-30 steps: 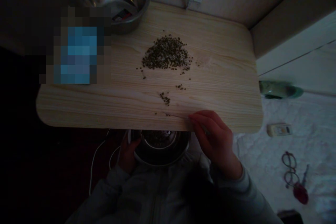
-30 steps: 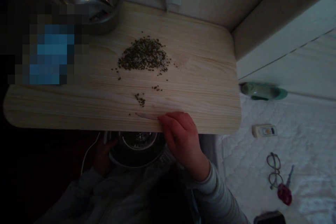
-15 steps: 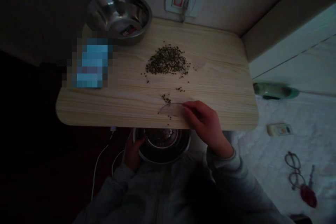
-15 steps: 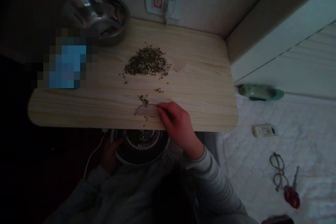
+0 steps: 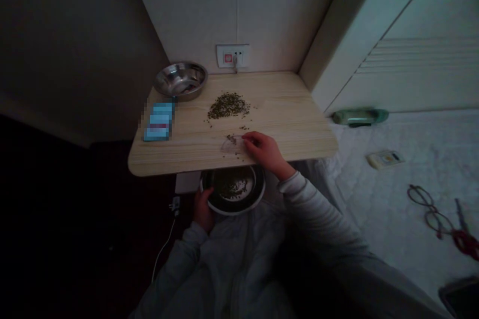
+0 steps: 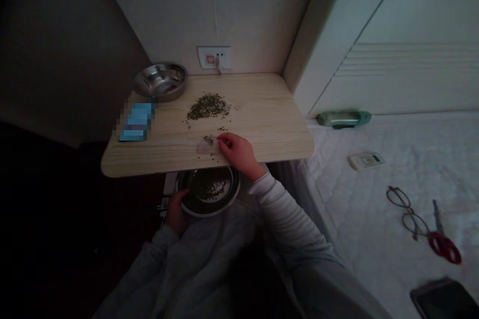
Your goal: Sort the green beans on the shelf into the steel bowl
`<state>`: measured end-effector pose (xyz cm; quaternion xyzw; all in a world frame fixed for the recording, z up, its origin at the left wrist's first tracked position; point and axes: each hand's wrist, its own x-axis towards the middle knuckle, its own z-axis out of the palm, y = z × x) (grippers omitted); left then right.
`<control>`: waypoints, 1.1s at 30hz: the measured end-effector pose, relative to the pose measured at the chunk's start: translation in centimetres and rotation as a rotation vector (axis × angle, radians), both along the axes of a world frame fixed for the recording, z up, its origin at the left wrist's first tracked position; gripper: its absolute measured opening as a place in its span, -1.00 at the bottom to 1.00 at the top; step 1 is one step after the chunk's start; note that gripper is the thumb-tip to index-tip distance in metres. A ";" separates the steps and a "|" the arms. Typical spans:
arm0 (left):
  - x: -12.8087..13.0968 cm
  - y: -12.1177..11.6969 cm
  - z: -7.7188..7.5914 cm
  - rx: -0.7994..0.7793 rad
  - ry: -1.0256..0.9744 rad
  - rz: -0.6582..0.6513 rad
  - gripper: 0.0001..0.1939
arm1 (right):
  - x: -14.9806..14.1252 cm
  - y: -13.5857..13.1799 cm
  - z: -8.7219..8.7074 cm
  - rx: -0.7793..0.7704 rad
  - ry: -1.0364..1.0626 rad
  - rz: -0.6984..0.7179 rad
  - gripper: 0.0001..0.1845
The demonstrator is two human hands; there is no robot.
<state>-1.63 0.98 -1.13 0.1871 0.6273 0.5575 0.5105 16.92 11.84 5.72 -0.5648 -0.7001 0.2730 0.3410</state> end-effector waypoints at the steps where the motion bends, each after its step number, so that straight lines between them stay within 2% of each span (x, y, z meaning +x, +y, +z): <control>1: 0.1 0.0 0.1 0.017 -0.057 0.008 -0.77 | -0.1 0.0 0.1 0.005 0.001 0.003 -0.73; 6: 1.0 0.1 0.5 0.045 -0.199 -0.014 -0.93 | -0.3 -0.5 0.4 0.012 0.012 0.087 -0.76; 12: 1.6 0.2 1.6 0.056 -0.308 -0.021 -0.92 | -0.3 -1.5 0.4 0.059 0.025 0.197 -0.85; 14: 1.5 0.2 1.6 0.061 -0.319 -0.010 -0.94 | -0.2 -1.6 0.1 0.092 0.041 0.171 -0.84; 18: 1.1 0.1 1.2 0.054 -0.329 -0.005 -0.94 | 0.3 -1.9 -0.4 0.168 0.060 0.001 -0.69; 20: 0.9 0.1 0.8 0.055 -0.325 0.001 -0.93 | 0.4 -2.3 -0.4 0.210 0.041 -0.047 -0.68; 26: 0.8 0.1 0.3 0.056 -0.348 -0.022 -0.91 | -0.2 -3.5 0.1 0.314 -0.135 0.008 -0.75; 33: 0.7 0.0 0.2 0.097 -0.327 -0.015 -0.94 | -0.8 -3.2 0.2 0.339 -0.321 0.053 -0.73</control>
